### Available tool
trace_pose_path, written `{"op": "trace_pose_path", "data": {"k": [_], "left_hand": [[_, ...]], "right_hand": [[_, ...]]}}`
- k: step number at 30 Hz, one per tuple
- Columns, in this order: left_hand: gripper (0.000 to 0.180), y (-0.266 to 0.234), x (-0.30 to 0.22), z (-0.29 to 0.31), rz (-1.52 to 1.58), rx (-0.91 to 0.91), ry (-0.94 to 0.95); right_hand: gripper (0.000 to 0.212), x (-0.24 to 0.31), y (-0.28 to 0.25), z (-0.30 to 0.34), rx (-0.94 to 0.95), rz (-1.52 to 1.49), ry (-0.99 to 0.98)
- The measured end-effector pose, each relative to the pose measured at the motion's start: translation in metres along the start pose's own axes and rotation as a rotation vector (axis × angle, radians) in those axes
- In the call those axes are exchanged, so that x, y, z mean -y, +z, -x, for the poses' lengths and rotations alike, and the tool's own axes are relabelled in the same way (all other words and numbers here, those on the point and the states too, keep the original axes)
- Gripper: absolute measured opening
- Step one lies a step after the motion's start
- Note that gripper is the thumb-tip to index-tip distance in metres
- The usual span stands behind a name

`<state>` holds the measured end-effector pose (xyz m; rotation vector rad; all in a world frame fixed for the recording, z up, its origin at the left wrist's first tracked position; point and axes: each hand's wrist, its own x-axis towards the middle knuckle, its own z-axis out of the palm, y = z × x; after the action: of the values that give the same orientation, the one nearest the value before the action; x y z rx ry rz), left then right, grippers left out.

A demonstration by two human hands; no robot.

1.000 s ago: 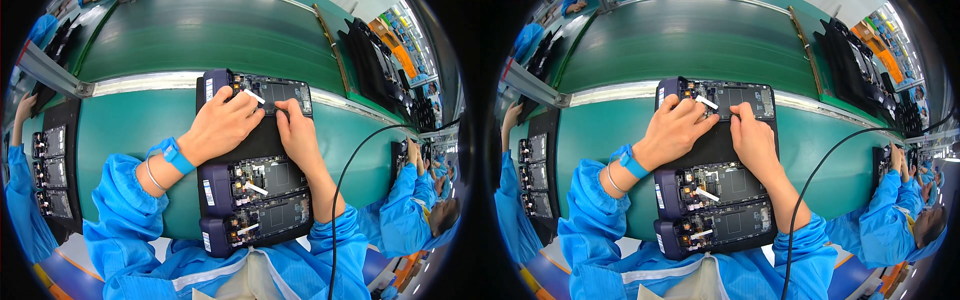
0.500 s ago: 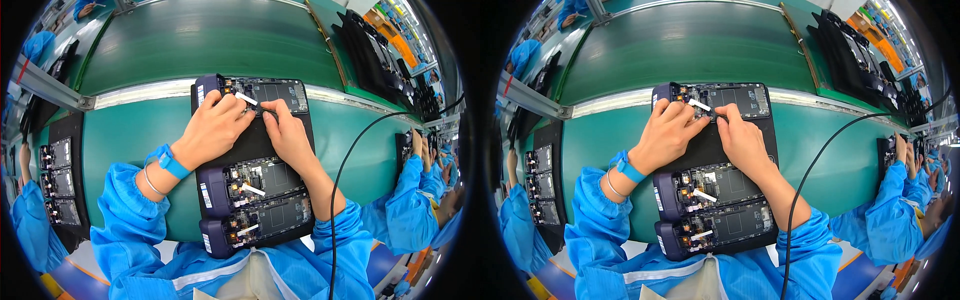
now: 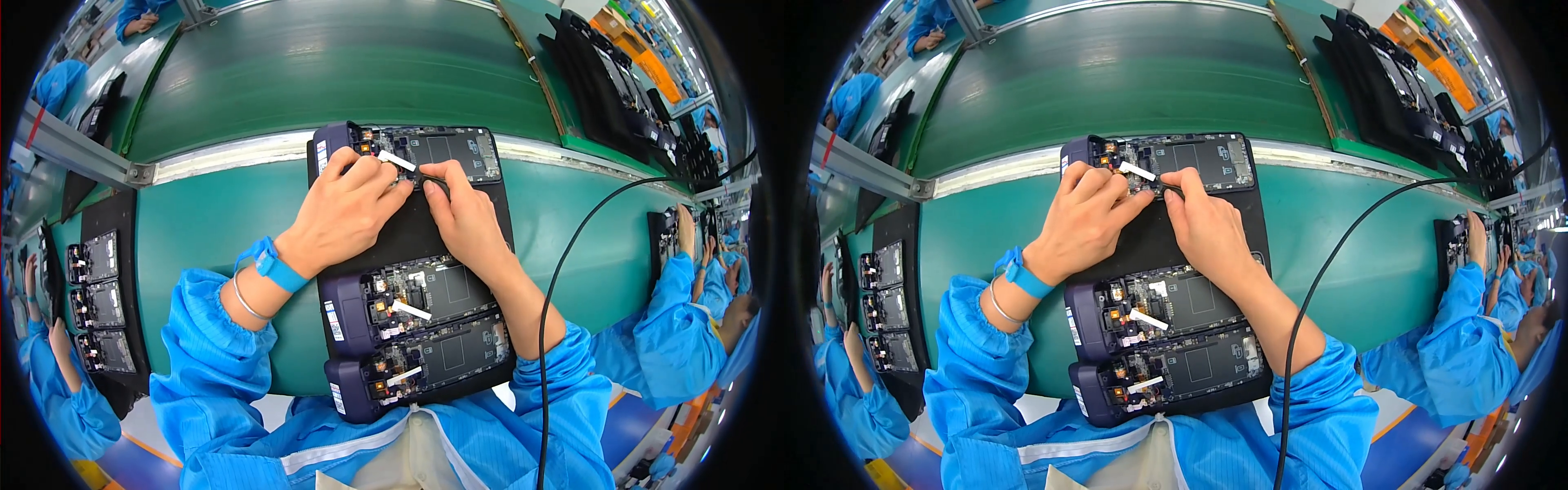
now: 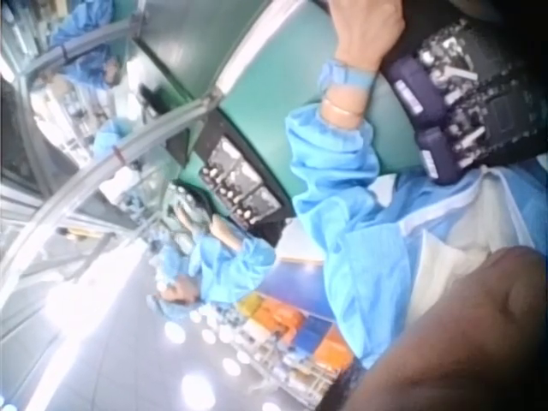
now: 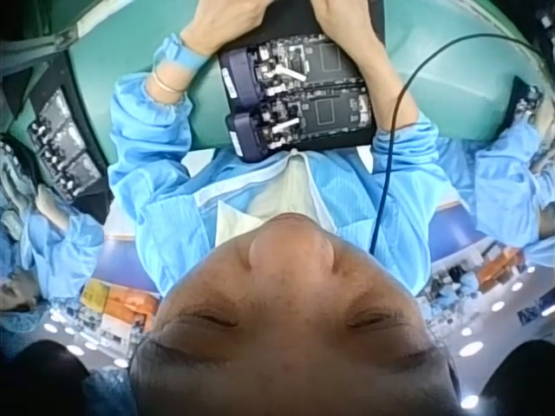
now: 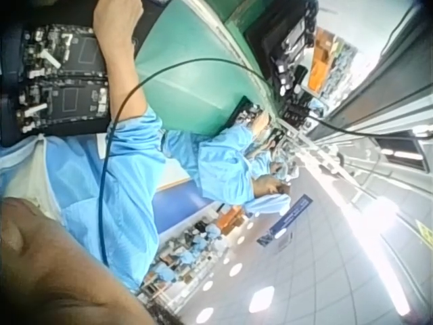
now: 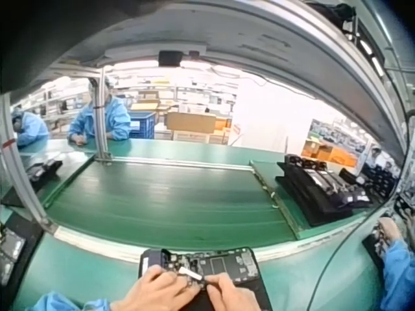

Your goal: The person assembles internal components of handheld electronic devices by hand, connecting circuit boards and ribbon cables within the device housing.

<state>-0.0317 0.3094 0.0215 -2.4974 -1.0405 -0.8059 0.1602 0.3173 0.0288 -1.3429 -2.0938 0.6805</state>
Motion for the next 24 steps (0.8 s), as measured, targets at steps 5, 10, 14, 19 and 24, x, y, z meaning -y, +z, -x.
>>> {"op": "trace_pose_path", "data": {"k": [5,10,14,19,24], "left_hand": [[0.022,-0.0019,-0.0006,-0.0029,0.031,0.019,-0.009],[0.022,-0.002,-0.0007,-0.0026,0.046,0.029,-0.017],[0.021,-0.0018,-0.0006,-0.0029,0.045,0.022,-0.017],[0.017,-0.0024,-0.002,-0.0045,0.044,0.039,-0.026],[0.013,-0.0032,-0.0024,-0.0014,0.023,0.035,-0.034]], "right_hand": [[0.017,-0.0022,0.0004,-0.0008,-0.005,0.0,-0.012],[0.016,-0.0025,0.0006,-0.0018,0.022,0.016,-0.015],[0.016,-0.0013,-0.0001,-0.0026,0.018,0.011,-0.027],[0.016,-0.0011,0.0015,-0.0053,0.026,0.101,-0.063],[0.018,-0.001,0.0029,-0.0042,0.008,0.168,-0.084]]}}
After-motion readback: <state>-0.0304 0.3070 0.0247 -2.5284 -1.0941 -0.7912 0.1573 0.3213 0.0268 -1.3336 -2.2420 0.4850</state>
